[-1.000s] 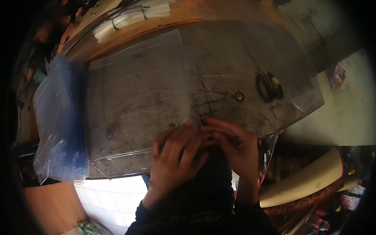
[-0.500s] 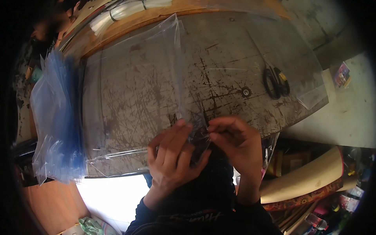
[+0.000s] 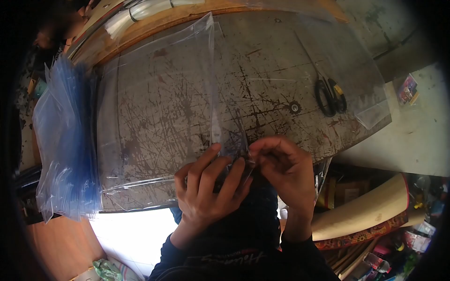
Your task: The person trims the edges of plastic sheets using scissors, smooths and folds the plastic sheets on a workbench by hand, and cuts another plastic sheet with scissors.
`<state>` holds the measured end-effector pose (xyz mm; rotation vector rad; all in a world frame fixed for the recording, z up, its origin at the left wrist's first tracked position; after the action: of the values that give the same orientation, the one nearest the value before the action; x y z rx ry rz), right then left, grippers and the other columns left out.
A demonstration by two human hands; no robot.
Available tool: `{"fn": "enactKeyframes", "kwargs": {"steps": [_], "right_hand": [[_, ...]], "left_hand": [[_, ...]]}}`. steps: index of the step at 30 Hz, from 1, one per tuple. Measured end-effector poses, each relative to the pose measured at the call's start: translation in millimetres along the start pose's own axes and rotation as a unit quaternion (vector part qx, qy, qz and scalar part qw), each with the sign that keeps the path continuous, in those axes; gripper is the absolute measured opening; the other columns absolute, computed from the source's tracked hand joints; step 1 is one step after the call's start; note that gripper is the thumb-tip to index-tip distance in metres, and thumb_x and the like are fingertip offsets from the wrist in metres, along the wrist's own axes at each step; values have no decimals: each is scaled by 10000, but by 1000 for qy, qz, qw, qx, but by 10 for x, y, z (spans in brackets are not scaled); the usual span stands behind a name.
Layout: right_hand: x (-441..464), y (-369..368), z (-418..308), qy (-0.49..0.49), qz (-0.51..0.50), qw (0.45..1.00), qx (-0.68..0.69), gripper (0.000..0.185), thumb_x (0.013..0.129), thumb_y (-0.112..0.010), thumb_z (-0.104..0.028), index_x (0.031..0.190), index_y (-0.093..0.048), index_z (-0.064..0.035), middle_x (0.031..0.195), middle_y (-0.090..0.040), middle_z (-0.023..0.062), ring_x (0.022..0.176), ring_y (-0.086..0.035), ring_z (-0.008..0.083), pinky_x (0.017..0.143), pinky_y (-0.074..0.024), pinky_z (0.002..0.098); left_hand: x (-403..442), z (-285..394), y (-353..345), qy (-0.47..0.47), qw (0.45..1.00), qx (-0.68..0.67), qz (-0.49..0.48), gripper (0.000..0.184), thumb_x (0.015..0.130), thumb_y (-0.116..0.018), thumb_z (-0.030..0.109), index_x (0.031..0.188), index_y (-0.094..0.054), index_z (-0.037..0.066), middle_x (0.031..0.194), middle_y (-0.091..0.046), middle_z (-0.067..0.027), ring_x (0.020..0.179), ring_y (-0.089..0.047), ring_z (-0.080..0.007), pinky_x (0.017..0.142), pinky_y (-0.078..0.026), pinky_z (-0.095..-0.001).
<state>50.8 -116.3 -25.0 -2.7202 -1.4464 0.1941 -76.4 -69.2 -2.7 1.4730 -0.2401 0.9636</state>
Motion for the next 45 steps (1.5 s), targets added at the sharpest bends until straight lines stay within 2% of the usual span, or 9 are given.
{"fn": "enactKeyframes", "kwargs": {"steps": [17, 26, 29, 35, 36, 37, 40, 42, 45], "right_hand": [[22, 9, -3, 22, -13, 999, -46, 186, 833, -532, 61, 1014, -556, 25, 917, -598, 59, 880, -570, 104, 787, -459, 228], [46, -87, -49, 33, -44, 996, -75, 313, 840, -552, 28, 1147, -499, -2, 1002, -627, 97, 915, -589, 126, 799, -482, 258], [27, -60, -6, -13, -33, 997, -64, 348, 851, -555, -4, 1188, -472, -12, 1000, -633, 101, 892, -599, 121, 760, -502, 263], [26, -29, -11, 24, -42, 994, -99, 380, 861, -587, -119, 1211, -482, -13, 909, -659, 89, 788, -588, 87, 644, -474, 220], [22, -21, 9, -1, -35, 989, -142, 373, 855, -599, -130, 1193, -501, -6, 899, -662, 92, 775, -580, 79, 635, -462, 212], [7, 9, 38, -27, -27, 982, -186, 367, 849, -612, -141, 1176, -521, 1, 888, -665, 95, 762, -572, 71, 625, -450, 203], [-54, 187, -99, 32, 26, 992, -122, 356, 858, -601, -168, 1159, -542, 14, 878, -666, 107, 701, -602, 98, 614, -470, 224], [-131, 274, -298, 63, 74, 992, -79, 354, 872, -579, -189, 1159, -550, 16, 876, -667, 117, 644, -626, 139, 588, -485, 245], [-177, 220, -662, 187, 98, 969, -125, 329, 872, -573, -174, 1141, -567, 17, 869, -670, 118, 626, -613, 114, 550, -463, 228]], "left_hand": [[27, -13, 9, -12, 1000, -4, 14, 236, 745, -660, 300, 950, -652, 184, 923, -568, 27, 983, -592, -166, 687, -400, -290], [-42, 46, 96, -85, 994, -69, 13, 430, 794, -564, 103, 1209, -462, 149, 1182, -537, -180, 887, -648, -165, 658, -531, -205], [-53, 39, 73, -89, 994, -59, 6, 356, 790, -610, 124, 1134, -518, 128, 1120, -591, -120, 723, -655, -110, 482, -510, -187], [-156, 231, 182, -180, 968, -169, 33, 368, 779, -586, 96, 1141, -520, 90, 1090, -598, -137, 840, -654, -168, 613, -538, -214], [-225, 271, 195, -173, 969, -174, -10, 404, 785, -580, 121, 1183, -510, 129, 1141, -576, -117, 1021, -598, -199, 820, -513, -325], [-278, 274, 259, -172, 970, -170, -10, 404, 785, -580, 121, 1183, -510, 129, 1141, -576, -117, 1021, -598, -199, 820, -513, -325], [-347, 38, 454, -59, 992, -81, -73, 430, 791, -577, 151, 1209, -514, 229, 1262, -507, -39, 1225, -443, -204, 1073, -174, -530], [-377, -374, 585, 64, 994, -37, -85, 429, 774, -595, 133, 1190, -539, 221, 1230, -536, -35, 1202, -468, -196, 1056, -232, -518], [-336, -710, 747, 60, 991, 80, -88, 410, 761, -602, 100, 1156, -581, 210, 1176, -571, -28, 1172, -494, -180, 1051, -244, -514]]}}
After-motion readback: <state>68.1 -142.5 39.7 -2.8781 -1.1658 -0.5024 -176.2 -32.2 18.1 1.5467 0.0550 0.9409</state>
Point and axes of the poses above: each hand's wrist, its own x-axis towards the middle knuckle, its own y-axis out of the back of the hand, z = x × y, the point moved 7 cm from there along x, towards the middle knuckle
